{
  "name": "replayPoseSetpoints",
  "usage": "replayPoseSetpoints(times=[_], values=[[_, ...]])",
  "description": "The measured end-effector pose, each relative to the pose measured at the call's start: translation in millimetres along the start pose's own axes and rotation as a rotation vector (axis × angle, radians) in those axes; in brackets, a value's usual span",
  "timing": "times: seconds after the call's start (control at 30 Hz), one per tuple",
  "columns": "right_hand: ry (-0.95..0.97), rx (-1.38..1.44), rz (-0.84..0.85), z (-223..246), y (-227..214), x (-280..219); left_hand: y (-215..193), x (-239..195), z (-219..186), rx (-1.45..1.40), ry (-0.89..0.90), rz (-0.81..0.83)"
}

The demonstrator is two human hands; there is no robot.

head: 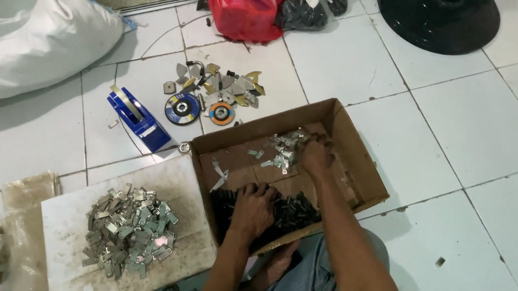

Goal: Sorting and arranging small metal brackets or clips from a cardboard box onto a flat surface for inspection or counting.

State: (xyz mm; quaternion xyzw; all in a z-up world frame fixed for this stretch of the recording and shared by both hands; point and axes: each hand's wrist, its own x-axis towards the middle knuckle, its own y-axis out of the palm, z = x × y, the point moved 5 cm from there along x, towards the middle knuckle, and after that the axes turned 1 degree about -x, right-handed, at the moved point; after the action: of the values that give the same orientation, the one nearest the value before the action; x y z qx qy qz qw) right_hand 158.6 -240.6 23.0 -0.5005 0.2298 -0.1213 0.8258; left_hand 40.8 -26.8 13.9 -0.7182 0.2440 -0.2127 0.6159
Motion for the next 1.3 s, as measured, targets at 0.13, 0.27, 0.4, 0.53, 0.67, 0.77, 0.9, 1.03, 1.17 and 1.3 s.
replayPoseSetpoints(times=[0.13, 0.27, 0.4, 0.53, 0.67, 0.77, 0.9, 1.03, 1.17, 1.3], values=[[-0.027, 0.098, 0.146, -9.0, 34.5, -9.3, -3.3, 2.4, -1.1, -0.043, -0.061, 0.002], [0.164, 0.09, 0.168, -76.7, 35.4, -6.7, 6.5, 4.6, 3.5, -0.053, -0.06, 0.007], [0.237, 0.157, 0.18, -69.1, 31.6, -37.7, 5.5, 3.8, 5.1, -0.16, -0.084, 0.037], [0.169, -0.047, 0.322, 19.3, -39.8, -103.2, -5.8, 1.0, 1.3, -0.127, -0.064, 0.063], [0.095, 0.144, 0.188, -55.8, 28.2, -41.5, -12.5, 0.5, 0.6, -0.174, -0.09, 0.078], [0.492, 0.108, 0.283, -37.6, 50.8, -39.3, -16.9, 1.3, 0.6, -0.114, -0.079, 0.081], [-0.13, 0.144, 0.219, 11.4, 21.2, -42.3, -0.1, 2.6, 3.7, -0.057, -0.076, 0.057], [-0.022, 0.025, 0.063, -15.6, 59.3, -30.4, 15.2, 0.4, 6.4, -0.08, -0.067, 0.085], [-0.165, 0.275, 0.137, 31.6, 31.7, -43.0, 13.4, 1.8, 5.6, -0.058, -0.068, 0.046], [-0.051, 0.275, 0.19, 12.8, 22.3, -33.0, 3.7, 0.2, 4.4, -0.075, -0.079, 0.064]])
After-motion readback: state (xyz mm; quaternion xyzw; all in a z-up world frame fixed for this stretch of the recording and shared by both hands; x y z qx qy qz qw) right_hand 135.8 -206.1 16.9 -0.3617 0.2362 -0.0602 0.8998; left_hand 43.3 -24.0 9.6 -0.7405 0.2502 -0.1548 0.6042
